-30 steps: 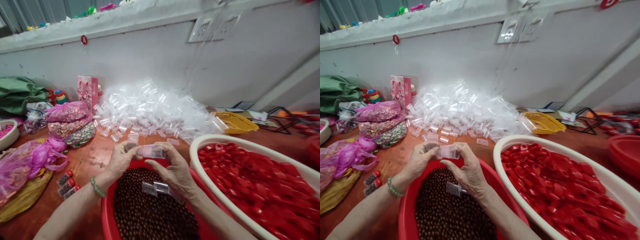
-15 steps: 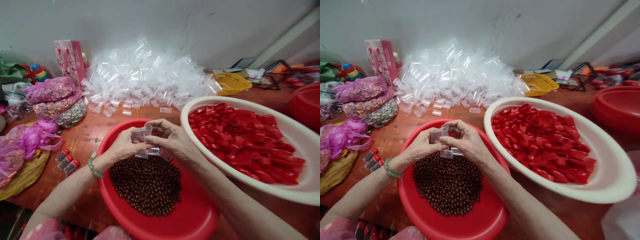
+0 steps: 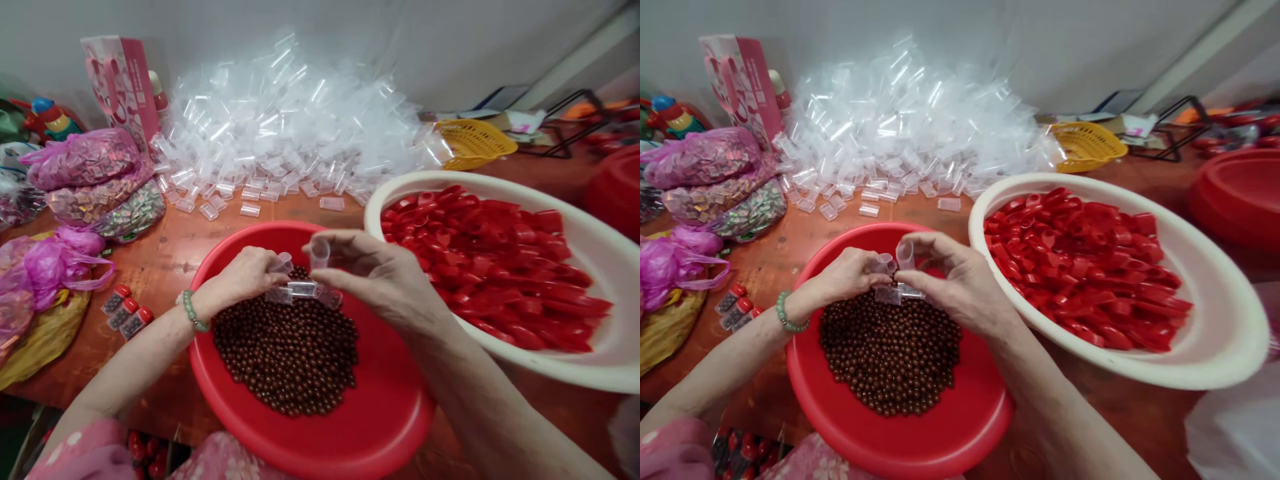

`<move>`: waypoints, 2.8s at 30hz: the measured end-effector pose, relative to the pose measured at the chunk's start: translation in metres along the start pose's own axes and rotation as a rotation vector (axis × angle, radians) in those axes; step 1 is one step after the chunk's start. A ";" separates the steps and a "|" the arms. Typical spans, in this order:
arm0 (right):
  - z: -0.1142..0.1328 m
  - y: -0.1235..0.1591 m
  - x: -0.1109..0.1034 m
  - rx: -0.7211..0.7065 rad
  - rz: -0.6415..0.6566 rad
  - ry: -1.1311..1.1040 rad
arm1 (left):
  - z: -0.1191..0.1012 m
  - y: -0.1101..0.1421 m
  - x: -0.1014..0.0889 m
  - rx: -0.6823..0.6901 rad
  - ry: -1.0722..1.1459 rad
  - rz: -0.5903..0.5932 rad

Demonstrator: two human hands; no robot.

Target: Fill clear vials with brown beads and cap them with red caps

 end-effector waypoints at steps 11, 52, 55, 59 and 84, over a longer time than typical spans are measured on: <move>-0.054 0.071 0.088 -0.301 0.648 1.188 | -0.004 0.019 0.015 0.047 -0.267 0.071; -0.021 0.079 0.071 -0.153 0.618 0.332 | -0.005 0.070 0.054 -0.015 -0.786 0.530; -0.022 0.081 0.070 -0.161 0.614 0.349 | 0.009 0.062 0.039 -0.028 -0.667 0.499; -0.024 0.077 0.066 -0.151 0.570 0.369 | 0.026 0.058 0.022 -0.158 -0.301 0.407; -0.026 0.076 0.057 -0.183 0.456 0.399 | 0.027 0.057 0.028 -0.090 -0.499 0.445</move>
Point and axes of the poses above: each hand's wrist, its own y-axis away from the middle knuckle, its own x-axis out of the palm, z = x × y, the point moved 10 cm from there along -y, towards the middle knuckle, and after that the axes turned 12 degrees about y, right-handed, at the moved point
